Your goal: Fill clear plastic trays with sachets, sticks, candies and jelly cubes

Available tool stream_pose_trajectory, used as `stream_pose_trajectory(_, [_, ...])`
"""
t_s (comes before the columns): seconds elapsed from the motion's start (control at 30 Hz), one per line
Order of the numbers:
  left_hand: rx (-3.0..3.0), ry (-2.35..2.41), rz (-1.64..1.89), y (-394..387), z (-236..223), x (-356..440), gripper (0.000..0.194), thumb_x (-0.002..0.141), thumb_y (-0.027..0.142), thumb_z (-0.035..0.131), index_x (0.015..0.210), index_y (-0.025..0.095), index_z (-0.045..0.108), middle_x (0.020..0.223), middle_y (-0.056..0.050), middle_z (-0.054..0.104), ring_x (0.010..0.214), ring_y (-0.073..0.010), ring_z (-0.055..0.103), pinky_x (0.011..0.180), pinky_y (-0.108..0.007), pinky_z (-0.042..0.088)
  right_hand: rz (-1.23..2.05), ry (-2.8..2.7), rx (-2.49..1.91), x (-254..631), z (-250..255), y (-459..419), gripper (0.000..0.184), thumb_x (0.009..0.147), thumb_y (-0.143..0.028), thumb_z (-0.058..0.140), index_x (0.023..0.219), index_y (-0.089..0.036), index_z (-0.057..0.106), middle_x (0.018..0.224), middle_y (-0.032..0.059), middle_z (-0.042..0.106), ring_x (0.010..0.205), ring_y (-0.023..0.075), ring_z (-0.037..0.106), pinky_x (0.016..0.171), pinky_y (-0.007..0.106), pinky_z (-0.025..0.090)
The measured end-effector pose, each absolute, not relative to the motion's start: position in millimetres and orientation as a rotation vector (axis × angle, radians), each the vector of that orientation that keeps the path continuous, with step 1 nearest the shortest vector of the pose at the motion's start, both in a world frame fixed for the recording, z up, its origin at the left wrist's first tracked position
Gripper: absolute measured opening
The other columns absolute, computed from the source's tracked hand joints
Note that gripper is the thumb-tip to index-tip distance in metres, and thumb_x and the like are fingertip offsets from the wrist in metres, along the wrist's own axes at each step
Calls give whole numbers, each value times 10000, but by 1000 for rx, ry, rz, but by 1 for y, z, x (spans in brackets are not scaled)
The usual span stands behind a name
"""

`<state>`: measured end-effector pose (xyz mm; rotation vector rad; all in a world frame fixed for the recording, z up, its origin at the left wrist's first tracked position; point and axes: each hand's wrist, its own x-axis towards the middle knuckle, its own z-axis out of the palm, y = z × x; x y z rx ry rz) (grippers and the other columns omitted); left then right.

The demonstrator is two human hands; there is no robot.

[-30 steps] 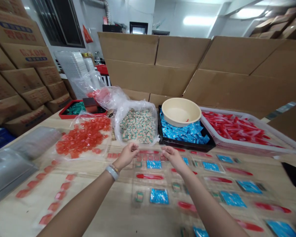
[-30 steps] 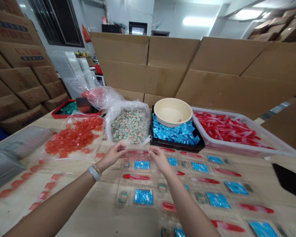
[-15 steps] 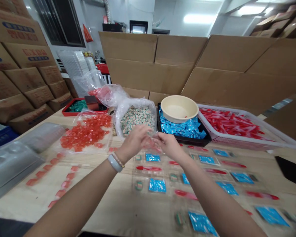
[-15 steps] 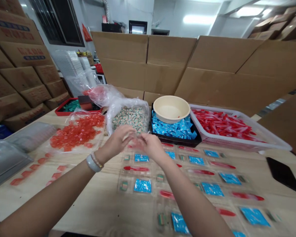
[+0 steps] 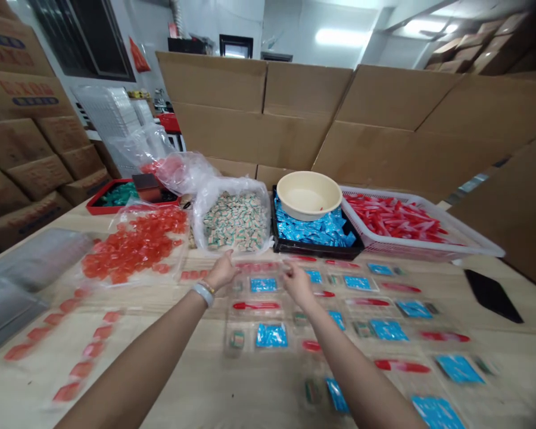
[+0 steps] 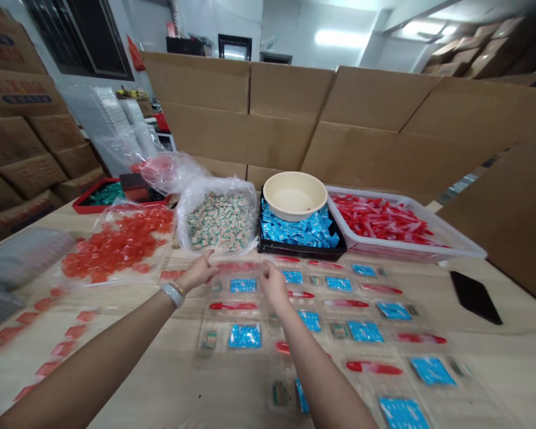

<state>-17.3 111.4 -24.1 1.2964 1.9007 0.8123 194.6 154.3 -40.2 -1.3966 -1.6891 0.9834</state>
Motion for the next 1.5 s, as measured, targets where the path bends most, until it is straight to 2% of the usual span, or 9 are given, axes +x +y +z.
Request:
stream_pose_trajectory(0.13, [1482,2068,744,115,-29,-10,405,667,88,529,1071,106,496,877,-98,554,846,-212,536,742,-317,396,431,-2243,-1611,188,-40,143,263,738,-182,463,973,-205,580,840,59,591,725,174,541,622,267,386])
stream_pose_trajectory(0.23, [1582,2131,719,104,-31,-9,339,718,119,484,1055,138,519,1018,-122,501,938,-245,497,795,-359,373,144,-2481,-1589,180,-39,133,305,785,-244,457,1081,-238,532,1042,87,547,918,216,492,742,310,354])
stream_pose_trajectory(0.33, [1803,2161,715,82,-34,-29,287,772,168,443,1046,170,528,1052,-93,493,992,-215,462,853,-331,355,79,-2684,-1373,175,-38,131,307,797,-317,463,1093,-260,523,1109,69,528,1003,238,434,819,357,297])
stream_pose_trajectory(0.5, [2115,2140,453,37,-47,-70,159,786,238,460,837,172,595,947,-74,546,909,-205,483,817,-347,367,50,-2746,-1304,152,-28,135,290,807,-321,451,1064,-224,544,1068,89,542,989,231,425,804,340,282])
stream_pose_trajectory(0.73, [2164,2118,439,9,-53,-69,131,807,226,447,824,169,563,926,-56,542,894,-186,470,779,-322,375,148,-2843,-1142,93,-16,128,227,817,-278,423,917,-187,606,958,88,581,952,223,459,791,319,304])
stream_pose_trajectory(0.9, [2270,2101,442,-11,-58,-72,144,824,171,402,779,153,538,829,-55,540,807,-186,471,721,-323,392,388,-2918,-1108,58,-8,132,255,825,-260,397,969,-180,591,1030,95,566,1011,204,452,825,294,310])
stream_pose_trajectory(1.03, [2419,2085,514,-31,-69,-69,161,824,129,377,787,145,533,830,-67,537,796,-190,460,711,-327,401,613,-3078,-1067,23,-10,146,299,821,-348,408,858,-159,638,867,76,630,801,165,547,675,241,377])
stream_pose_trajectory(1.23, [2445,2142,578,-43,-73,-68,142,810,112,397,767,146,527,817,-62,539,769,-182,458,691,-318,414,1021,-3237,-1015,-9,-11,153,251,610,-372,655,646,-124,630,521,-14,569,503,113,498,484,209,360])
stream_pose_trajectory(1.5, [2576,1953,821,-56,-38,-60,107,812,176,453,873,175,541,880,-49,569,850,-178,491,754,-335,423,1411,-2956,-811,28,33,139,143,695,-260,578,719,-157,481,580,-35,555,512,81,516,474,174,382])
